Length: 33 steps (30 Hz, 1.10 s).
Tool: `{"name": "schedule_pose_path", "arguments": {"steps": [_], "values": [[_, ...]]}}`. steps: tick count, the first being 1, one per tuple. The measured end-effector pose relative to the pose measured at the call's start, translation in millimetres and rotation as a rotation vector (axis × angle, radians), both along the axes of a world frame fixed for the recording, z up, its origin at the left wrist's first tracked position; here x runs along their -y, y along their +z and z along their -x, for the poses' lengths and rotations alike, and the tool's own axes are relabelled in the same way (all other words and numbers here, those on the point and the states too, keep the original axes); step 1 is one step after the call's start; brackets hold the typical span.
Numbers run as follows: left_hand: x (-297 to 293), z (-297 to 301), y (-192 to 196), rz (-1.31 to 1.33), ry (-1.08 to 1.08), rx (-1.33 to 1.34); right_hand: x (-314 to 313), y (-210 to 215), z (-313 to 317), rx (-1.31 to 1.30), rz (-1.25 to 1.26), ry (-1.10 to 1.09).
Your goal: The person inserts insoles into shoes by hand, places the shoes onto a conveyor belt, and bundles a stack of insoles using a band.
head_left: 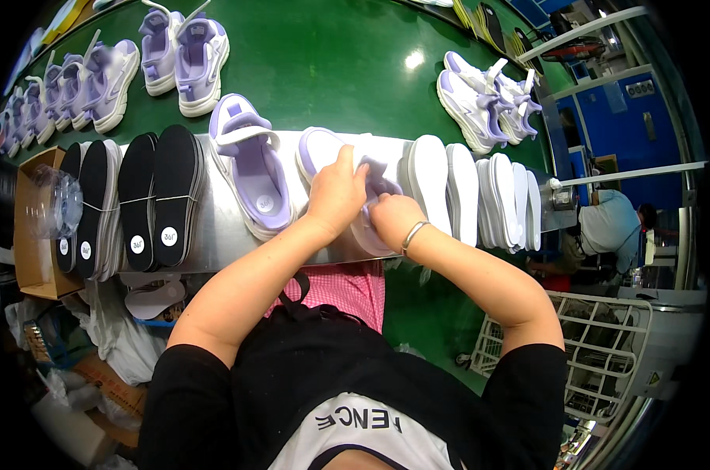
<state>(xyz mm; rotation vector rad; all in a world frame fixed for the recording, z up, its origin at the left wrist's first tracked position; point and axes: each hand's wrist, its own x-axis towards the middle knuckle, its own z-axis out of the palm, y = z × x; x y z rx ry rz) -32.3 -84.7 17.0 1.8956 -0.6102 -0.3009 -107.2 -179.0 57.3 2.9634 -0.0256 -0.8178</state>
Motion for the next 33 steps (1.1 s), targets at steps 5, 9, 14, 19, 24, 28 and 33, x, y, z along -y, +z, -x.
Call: {"name": "schedule_pose_path", "arguments": {"steps": [5, 9, 14, 19, 24, 28, 33], "values": [[2, 0, -1, 0.05, 0.001, -0.014, 11, -14, -9, -0.081, -0.01, -0.034], [2, 0, 0, 0.041, 0.0, -0.078, 20, -19, -7, -0.053, -0.117, 0.02], [6, -1, 0, 0.026, -0.012, -0.059, 10, 2, -34, -0.576, -0.057, -0.065], [11, 2, -4, 0.06, -0.033, -0.024, 6, -4, -29, -0.493, 0.044, -0.011], [8, 0, -7, 0.051, -0.002, -0.025, 1, 3, -32, -0.361, 0.06, -0.017], [12, 2, -5, 0.037, -0.011, -0.029, 17, -5, -19, -0.363, 0.038, 0.062], [6, 2, 2, 0.012, 0.024, -0.021, 17, 33, 9, -0.379, -0.116, 0.067]]}}
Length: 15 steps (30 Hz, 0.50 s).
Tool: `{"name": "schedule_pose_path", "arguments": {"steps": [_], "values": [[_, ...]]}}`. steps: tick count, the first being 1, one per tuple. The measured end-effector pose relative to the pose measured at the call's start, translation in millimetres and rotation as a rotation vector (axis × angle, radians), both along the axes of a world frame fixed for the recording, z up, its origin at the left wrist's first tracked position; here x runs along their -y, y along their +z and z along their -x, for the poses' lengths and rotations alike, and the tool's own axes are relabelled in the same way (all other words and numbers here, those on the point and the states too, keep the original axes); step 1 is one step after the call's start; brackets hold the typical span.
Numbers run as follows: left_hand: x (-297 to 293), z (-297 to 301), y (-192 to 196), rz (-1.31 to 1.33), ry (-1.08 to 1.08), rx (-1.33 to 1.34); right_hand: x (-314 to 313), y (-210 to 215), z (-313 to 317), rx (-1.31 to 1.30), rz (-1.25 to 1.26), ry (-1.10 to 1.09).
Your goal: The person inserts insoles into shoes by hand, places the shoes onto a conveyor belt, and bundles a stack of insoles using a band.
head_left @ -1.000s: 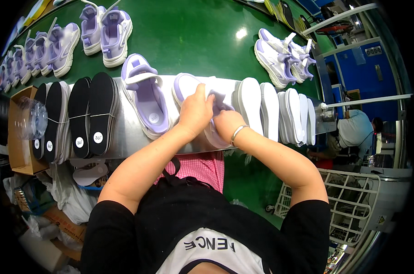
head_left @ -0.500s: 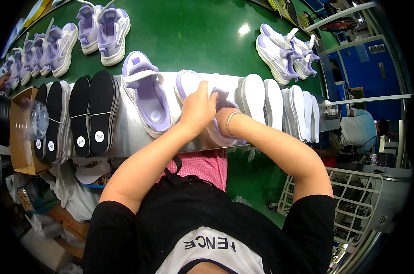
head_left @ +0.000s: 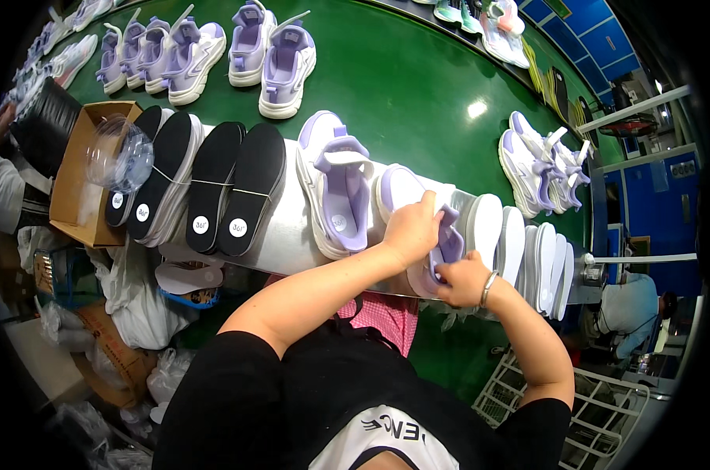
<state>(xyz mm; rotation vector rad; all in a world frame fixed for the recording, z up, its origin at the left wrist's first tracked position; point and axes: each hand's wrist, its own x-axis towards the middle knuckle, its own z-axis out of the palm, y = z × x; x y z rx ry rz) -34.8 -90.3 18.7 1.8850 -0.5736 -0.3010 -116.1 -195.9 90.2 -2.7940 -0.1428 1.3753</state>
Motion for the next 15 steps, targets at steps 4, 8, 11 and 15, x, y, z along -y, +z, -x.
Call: {"name": "schedule_pose_path", "arguments": {"steps": [4, 8, 11, 15], "values": [[3, 3, 1, -0.007, -0.044, -0.014, -5, -15, 4, -0.11, 0.156, 0.061], [2, 1, -1, 0.028, -0.011, 0.007, 5, -19, 5, -0.049, 0.07, 0.015], [-2, 1, -5, 0.06, -0.014, -0.013, 15, -2, 7, 0.226, -0.214, -0.147], [-4, 4, -5, 0.068, -0.006, 0.007, 26, 28, 11, 0.679, -0.461, -0.432]]}}
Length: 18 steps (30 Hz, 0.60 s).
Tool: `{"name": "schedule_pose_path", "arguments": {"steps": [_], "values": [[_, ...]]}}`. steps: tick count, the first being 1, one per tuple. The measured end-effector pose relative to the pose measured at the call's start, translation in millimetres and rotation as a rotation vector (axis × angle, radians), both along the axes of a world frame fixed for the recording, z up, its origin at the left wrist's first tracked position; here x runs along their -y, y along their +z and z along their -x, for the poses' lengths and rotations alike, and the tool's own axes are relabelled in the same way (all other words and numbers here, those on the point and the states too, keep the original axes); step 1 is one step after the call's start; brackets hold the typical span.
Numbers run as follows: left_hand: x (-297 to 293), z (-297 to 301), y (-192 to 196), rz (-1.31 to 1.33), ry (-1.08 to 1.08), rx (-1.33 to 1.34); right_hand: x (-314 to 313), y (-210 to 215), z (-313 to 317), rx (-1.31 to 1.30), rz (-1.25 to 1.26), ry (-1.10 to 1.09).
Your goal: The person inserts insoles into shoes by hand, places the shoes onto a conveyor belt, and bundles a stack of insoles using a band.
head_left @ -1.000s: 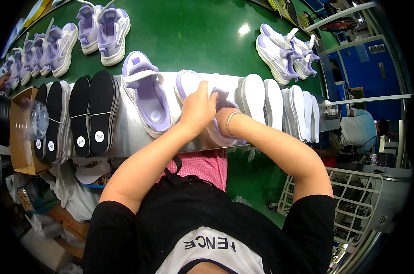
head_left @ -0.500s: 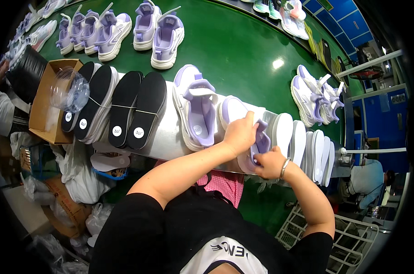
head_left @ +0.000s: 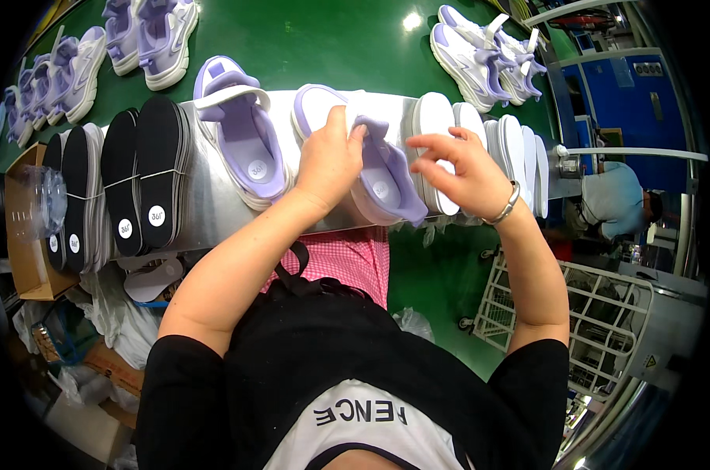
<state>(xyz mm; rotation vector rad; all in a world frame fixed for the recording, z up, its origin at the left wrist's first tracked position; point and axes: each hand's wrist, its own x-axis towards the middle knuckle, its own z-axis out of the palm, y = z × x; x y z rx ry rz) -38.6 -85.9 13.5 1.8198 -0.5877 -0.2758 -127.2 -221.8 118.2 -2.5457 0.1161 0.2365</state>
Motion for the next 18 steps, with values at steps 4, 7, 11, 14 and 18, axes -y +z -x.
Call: {"name": "schedule_pose_path", "arguments": {"steps": [4, 7, 11, 14, 18], "values": [[6, 0, 1, 0.012, -0.017, -0.001, -19, -31, 17, -0.442, 0.436, 0.329], [8, 0, -2, 0.018, -0.047, -0.012, -21, -47, 5, -0.672, 0.506, 0.401], [4, -6, 5, -0.032, -0.074, -0.041, -23, -51, 2, -0.675, 0.5, 0.438], [-7, -2, 15, 0.004, -0.029, 0.203, -22, -56, 11, -0.596, 0.443, 0.37], [-53, -9, 35, -0.033, 0.072, 0.629, -34, -62, 16, -0.516, 0.356, 0.212]]}}
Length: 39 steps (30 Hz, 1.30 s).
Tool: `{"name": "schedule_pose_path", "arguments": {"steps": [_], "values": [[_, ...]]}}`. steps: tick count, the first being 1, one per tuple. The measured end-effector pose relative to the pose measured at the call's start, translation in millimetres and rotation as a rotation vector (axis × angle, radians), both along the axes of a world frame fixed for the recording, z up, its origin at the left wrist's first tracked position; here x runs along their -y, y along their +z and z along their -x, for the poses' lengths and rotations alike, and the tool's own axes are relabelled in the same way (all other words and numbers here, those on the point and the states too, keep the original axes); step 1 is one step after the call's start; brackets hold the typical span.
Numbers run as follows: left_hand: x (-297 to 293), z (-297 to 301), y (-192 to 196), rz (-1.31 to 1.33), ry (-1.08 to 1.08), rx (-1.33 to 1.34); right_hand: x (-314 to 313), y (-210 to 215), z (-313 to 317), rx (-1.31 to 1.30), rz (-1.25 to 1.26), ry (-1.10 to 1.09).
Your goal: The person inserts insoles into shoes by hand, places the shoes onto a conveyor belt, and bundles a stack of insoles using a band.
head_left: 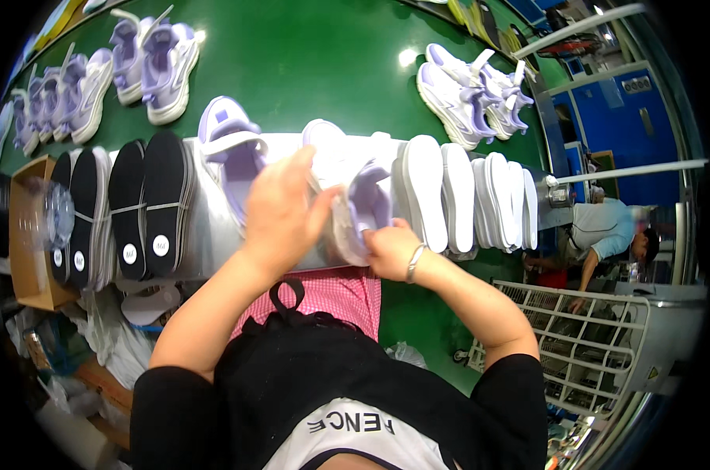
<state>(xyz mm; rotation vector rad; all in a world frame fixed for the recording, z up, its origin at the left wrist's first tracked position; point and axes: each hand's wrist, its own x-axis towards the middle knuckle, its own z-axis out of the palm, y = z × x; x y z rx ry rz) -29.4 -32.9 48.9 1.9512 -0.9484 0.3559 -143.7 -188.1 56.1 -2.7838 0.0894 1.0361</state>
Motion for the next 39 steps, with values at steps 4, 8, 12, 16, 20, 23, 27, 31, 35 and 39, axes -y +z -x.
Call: {"name": "schedule_pose_path", "arguments": {"steps": [4, 8, 12, 16, 20, 23, 27, 31, 35, 39], "values": [[-29, -4, 2, -0.509, 0.079, -0.3, -39, 6, -33, 0.008, -0.055, -0.172], [-2, -18, 4, -0.758, -0.025, -0.505, -52, 3, -57, 0.11, -0.117, -0.116], [13, -54, -3, -0.675, 0.008, -0.443, -24, 3, -55, 0.469, -0.422, -0.111], [34, -115, -9, -0.597, 0.151, -0.304, 43, 22, -55, 0.953, -0.499, -0.048], [49, -177, 19, -0.565, 0.35, -0.333, 143, 21, -72, 0.99, -0.057, -0.196], [61, -167, 8, -0.266, 0.273, -0.164, 232, 3, -59, 0.995, 0.227, -0.455], [61, -81, -52, -0.096, 0.001, -0.078, 318, -17, -49, 0.902, 0.5, -0.568], [46, -13, -92, -0.318, -0.217, -0.193, 355, -43, -59, 0.697, 0.473, -0.725], [42, -7, -98, -0.251, -0.313, -0.067, 363, -47, -93, 0.526, 0.652, -0.815], [49, -8, -100, -0.236, -0.235, -0.152, 352, -34, -141, 0.651, 0.739, -0.648]]}}
